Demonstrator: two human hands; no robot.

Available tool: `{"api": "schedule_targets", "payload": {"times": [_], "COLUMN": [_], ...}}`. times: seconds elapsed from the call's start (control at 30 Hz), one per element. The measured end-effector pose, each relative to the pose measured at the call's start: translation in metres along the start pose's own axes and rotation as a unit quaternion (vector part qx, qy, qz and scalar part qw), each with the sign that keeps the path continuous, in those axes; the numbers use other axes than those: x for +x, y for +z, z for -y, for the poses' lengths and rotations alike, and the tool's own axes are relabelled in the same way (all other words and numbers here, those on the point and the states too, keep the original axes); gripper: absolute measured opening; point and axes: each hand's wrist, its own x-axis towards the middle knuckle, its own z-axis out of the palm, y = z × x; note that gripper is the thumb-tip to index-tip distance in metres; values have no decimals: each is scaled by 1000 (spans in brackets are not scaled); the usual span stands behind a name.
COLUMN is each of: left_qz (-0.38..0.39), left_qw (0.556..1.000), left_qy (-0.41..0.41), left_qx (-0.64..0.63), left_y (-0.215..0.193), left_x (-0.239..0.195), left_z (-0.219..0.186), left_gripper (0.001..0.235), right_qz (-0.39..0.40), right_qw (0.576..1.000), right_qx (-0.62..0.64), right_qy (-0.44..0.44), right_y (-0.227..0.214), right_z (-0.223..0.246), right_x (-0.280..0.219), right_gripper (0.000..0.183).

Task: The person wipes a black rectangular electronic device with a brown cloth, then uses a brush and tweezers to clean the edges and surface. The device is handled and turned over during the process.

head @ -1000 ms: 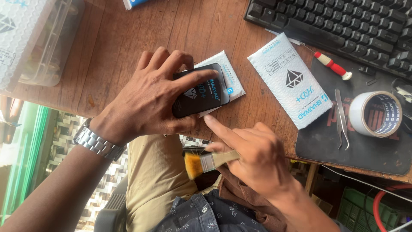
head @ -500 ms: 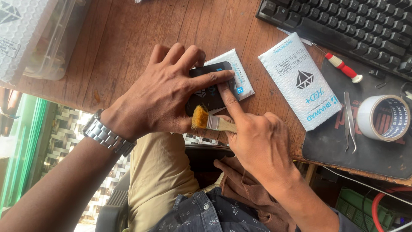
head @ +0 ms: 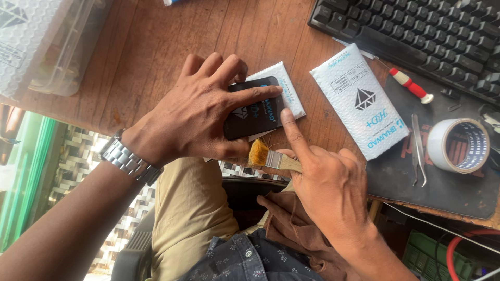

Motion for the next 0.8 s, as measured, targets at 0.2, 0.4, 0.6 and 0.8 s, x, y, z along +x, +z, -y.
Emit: {"api": "schedule_targets", "payload": {"times": [0.2, 0.4, 0.6, 0.8], "left_qz": [-5, 12, -19, -31], "left_qw": [1000, 1000, 999, 997], "left_qy": [5, -11, -13, -35], "left_qx": [-1, -7, -38, -58], "left_y": [0, 1, 1, 1], "left_x": [-3, -3, -5, -5], "left_z": [2, 4, 5, 3], "left_gripper": [103, 126, 121, 131], "right_qz": [-1, 58, 70, 138], "right_qw": [1000, 998, 997, 988], "right_qx": [23, 5, 2, -16], "right_qy": [-9, 17, 32, 71], "right_y": [0, 2, -4, -13], "right_z": [5, 2, 2, 3], "right_x": [9, 32, 51, 49], "right_gripper": [60, 79, 75, 80]}}
